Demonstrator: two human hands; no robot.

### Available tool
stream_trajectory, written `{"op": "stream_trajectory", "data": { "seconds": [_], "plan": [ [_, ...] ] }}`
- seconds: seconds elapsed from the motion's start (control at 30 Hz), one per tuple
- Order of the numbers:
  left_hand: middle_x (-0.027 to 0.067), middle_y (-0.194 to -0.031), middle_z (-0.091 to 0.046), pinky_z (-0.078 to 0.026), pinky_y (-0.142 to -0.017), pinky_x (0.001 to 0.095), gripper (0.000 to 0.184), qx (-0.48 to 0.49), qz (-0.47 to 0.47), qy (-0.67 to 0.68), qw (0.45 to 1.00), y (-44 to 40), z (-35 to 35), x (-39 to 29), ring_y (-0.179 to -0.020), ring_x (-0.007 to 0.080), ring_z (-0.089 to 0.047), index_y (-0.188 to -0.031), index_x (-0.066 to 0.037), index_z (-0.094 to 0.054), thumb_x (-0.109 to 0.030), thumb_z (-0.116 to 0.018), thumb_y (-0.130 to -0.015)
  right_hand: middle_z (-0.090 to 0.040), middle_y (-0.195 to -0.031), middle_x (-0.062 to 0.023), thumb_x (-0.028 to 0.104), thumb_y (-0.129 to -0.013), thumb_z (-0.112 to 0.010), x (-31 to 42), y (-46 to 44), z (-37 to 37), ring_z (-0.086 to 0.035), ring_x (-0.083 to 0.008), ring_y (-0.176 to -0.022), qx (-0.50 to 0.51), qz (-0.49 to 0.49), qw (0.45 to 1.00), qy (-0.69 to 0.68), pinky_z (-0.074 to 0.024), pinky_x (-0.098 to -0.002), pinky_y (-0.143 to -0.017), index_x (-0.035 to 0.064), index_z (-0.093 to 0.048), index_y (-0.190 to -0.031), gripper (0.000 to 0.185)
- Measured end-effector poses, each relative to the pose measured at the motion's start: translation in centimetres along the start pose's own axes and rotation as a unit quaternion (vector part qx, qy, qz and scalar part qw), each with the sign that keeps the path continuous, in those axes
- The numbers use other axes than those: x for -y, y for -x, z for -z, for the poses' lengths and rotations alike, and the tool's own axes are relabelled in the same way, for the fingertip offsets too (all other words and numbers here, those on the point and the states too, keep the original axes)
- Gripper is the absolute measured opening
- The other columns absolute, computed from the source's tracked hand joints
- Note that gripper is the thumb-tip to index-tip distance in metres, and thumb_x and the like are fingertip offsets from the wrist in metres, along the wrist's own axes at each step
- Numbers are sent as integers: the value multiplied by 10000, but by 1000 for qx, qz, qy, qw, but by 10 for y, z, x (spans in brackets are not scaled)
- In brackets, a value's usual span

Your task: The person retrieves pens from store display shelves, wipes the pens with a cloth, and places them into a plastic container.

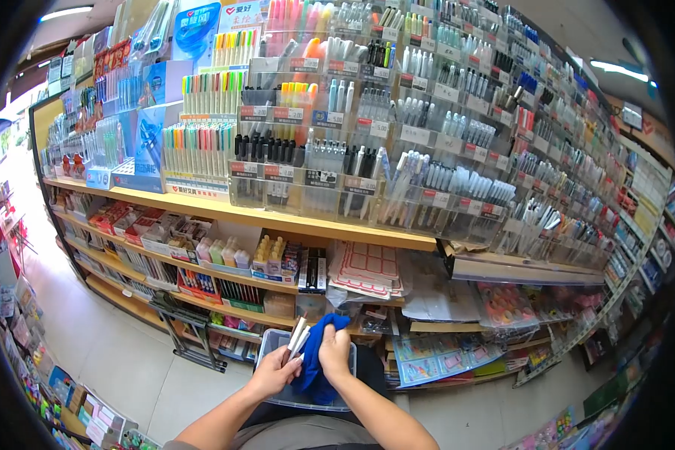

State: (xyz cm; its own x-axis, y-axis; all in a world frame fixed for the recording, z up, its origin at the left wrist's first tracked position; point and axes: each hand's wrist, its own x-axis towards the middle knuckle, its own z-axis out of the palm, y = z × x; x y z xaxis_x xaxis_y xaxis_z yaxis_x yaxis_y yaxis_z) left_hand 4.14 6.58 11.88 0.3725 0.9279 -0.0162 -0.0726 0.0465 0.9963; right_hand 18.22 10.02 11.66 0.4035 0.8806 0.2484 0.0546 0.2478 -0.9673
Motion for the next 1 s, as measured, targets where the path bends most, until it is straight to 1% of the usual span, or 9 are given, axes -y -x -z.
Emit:
{"op": "stream_trajectory", "data": {
  "seconds": [0.13, 0.3, 0.4, 0.47, 0.57, 0.7, 0.83, 0.97, 1.0],
  "plan": [
    [8, -640, -510, -344, -450, 198, 68, 1, -21, 44, 999, 0, 2, 1, -492, 62, -421, -850, -40, -485, -97, -516, -866, -521, -701, -7, 163, -873, -453, 12, 0, -2, -480, -90, -618, 47, -93, 993, -53, -414, -263, -562, 31, -518, -863, 147],
    [-2, -689, -504, -372, -484, 197, 112, -63, -15, 59, 996, 1, 1, 2, -544, 64, -450, -917, -39, -479, -33, -547, -829, -539, -863, -59, 96, -793, -582, 0, 23, -18, -519, -148, -808, 76, 25, 996, -25, -426, -280, -760, 7, -456, -982, 243],
    [-12, -701, -493, -376, -491, 198, 154, -65, -14, 57, 996, 2, 4, -2, -553, 64, -448, -958, -40, -478, -22, -549, -823, -554, -858, -129, 134, -745, -627, 13, 19, -11, -539, -203, -790, 106, 78, 988, 83, -432, -327, -730, -22, -441, -961, 325],
    [-14, -704, -490, -376, -493, 197, 170, -61, -15, 59, 996, 1, 3, -3, -554, 65, -446, -973, -40, -477, -21, -552, -821, -578, -802, -136, 136, -739, -617, 22, 14, -9, -566, -241, -741, 84, 102, 985, 108, -443, -343, -697, -13, -495, -895, 248],
    [-8, -702, -495, -361, -475, 191, 164, -49, -22, 50, 997, 1, -3, -4, -544, 65, -438, -971, -41, -475, -37, -551, -826, -555, -704, -26, 96, -818, -509, 15, -1, -5, -509, -111, -617, 59, 79, 992, 80, -432, -259, -575, 10, -530, -836, 90],
    [10, -692, -515, -327, -433, 183, 121, 9, 10, 79, 997, -4, 4, 2, -516, 61, -433, -949, -46, -481, -106, -533, -858, -490, -614, 38, 135, -870, -441, 9, -8, 2, -414, -47, -525, 42, -78, 994, -68, -341, -212, -477, 68, -536, -748, 169],
    [29, -695, -536, -330, -432, 183, 138, 21, 40, 147, 988, -4, 13, -1, -511, 62, -437, -950, -37, -485, -140, -531, -871, -578, -920, -56, 91, -889, -466, 7, -6, 12, -570, -146, -824, 142, -199, 930, -274, -467, -259, -735, 31, -516, -1009, 144],
    [28, -693, -536, -340, -443, 190, 142, 7, 38, 166, 985, -3, 16, -1, -529, 68, -450, -960, -41, -479, -143, -528, -873, -586, -939, -71, -8, -825, -526, 10, -2, 8, -577, -142, -811, 240, -158, 945, -158, -471, -267, -724, 8, -513, -1003, 179],
    [27, -693, -535, -342, -446, 190, 144, -4, 30, 164, 986, -5, 16, 4, -530, 69, -451, -963, -42, -478, -145, -526, -875, -604, -853, -41, 39, -827, -564, 12, 6, 5, -576, -122, -718, 245, -156, 943, -164, -469, -259, -650, 20, -552, -917, 93]
  ]
}}
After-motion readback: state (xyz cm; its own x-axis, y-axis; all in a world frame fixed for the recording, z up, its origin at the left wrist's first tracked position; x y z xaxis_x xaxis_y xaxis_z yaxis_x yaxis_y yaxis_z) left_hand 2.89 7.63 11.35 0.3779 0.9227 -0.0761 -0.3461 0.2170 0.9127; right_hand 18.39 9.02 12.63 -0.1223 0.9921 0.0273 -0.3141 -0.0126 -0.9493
